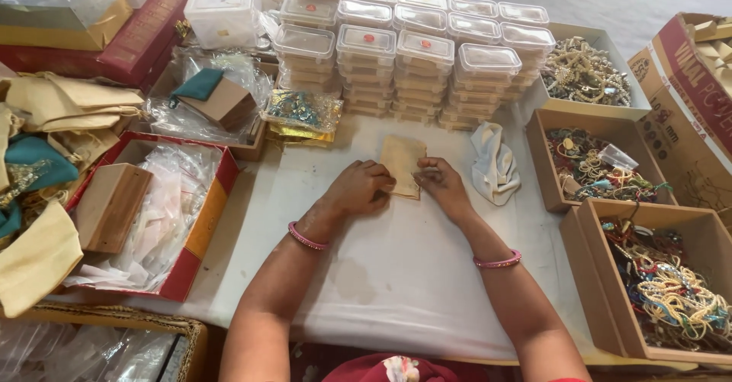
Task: The person wipes a gold chain with a white cloth on a table, folds it, and places it into a small plastic container. They then retrieve another chain from a box, wipe it with the cloth, and place it into a small cloth pouch.
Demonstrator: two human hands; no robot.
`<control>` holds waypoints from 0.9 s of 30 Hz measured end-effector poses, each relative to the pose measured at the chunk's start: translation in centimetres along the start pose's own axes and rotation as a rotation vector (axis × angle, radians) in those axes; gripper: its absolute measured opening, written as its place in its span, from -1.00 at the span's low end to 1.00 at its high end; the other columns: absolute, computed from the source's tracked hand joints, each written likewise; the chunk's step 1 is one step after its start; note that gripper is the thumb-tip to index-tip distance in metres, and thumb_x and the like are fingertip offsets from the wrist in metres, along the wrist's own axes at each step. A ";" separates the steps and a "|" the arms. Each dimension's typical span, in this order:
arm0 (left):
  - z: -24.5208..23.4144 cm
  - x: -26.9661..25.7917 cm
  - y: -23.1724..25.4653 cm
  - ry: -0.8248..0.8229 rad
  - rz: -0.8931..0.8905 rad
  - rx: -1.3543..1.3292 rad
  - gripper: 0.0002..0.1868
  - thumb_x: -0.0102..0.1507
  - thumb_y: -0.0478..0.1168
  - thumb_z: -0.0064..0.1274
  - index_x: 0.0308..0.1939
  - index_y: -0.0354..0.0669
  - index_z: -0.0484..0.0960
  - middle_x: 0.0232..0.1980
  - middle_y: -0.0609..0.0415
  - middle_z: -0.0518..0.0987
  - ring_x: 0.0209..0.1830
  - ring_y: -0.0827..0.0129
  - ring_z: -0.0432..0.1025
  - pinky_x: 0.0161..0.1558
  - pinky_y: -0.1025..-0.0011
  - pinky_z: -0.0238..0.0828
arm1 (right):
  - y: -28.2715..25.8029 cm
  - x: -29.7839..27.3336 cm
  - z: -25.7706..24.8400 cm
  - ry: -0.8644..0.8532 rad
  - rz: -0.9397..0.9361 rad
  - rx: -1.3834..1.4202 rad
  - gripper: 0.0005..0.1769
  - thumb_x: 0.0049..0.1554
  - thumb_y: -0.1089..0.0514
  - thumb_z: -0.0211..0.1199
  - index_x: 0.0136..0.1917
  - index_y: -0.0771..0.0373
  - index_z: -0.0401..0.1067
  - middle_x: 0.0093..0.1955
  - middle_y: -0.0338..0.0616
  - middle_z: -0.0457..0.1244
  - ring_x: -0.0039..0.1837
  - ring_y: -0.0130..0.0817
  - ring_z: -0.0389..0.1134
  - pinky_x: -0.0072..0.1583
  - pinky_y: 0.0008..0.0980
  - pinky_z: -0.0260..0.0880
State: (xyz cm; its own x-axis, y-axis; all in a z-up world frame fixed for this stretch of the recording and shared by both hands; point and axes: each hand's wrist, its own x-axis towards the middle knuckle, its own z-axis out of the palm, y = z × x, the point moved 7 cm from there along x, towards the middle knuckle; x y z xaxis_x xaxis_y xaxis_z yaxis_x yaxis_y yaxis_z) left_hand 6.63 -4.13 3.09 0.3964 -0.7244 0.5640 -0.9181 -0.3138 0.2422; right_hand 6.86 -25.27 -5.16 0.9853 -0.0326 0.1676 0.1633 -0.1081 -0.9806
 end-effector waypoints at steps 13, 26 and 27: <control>3.1 -0.4 1.0 -0.053 0.127 0.165 -0.84 0.23 -0.13 0.14 -0.21 -0.08 0.69 -0.18 0.12 0.55 -0.18 0.23 0.52 -0.12 0.24 0.48 | -8.7 -3.5 4.5 0.017 -0.484 -0.664 -0.54 0.10 0.39 0.30 0.27 0.22 0.45 0.02 -0.02 0.42 0.07 -0.14 0.47 0.11 -0.27 0.48; 2.5 -0.8 0.1 -0.105 0.024 0.064 -0.70 0.14 -0.17 0.16 -0.05 -0.01 0.71 -0.16 0.11 0.55 -0.07 0.21 0.49 -0.03 0.18 0.39 | -9.6 -3.7 4.5 -0.340 -0.350 -0.911 -0.17 -0.12 0.22 0.35 0.44 0.13 0.30 0.16 -0.07 0.41 0.34 0.01 0.31 0.53 0.00 -0.08; 3.0 -0.9 -0.3 -0.099 0.024 0.090 -0.71 0.17 -0.18 0.15 -0.01 0.00 0.70 -0.17 0.11 0.56 -0.07 0.20 0.50 -0.02 0.19 0.39 | -9.6 -3.6 4.5 -0.314 -0.364 -0.952 -0.22 -0.11 0.25 0.36 0.42 0.14 0.34 0.16 0.01 0.38 0.34 0.10 0.28 0.49 -0.04 0.02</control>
State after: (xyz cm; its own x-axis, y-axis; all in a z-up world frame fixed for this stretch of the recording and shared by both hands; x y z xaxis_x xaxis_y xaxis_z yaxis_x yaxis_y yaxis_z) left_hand 6.60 -5.26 0.14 0.3769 -0.7878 0.4873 -0.9251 -0.3464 0.1556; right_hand 1.95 -19.60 3.19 0.8761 0.4008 0.2681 0.4778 -0.7963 -0.3711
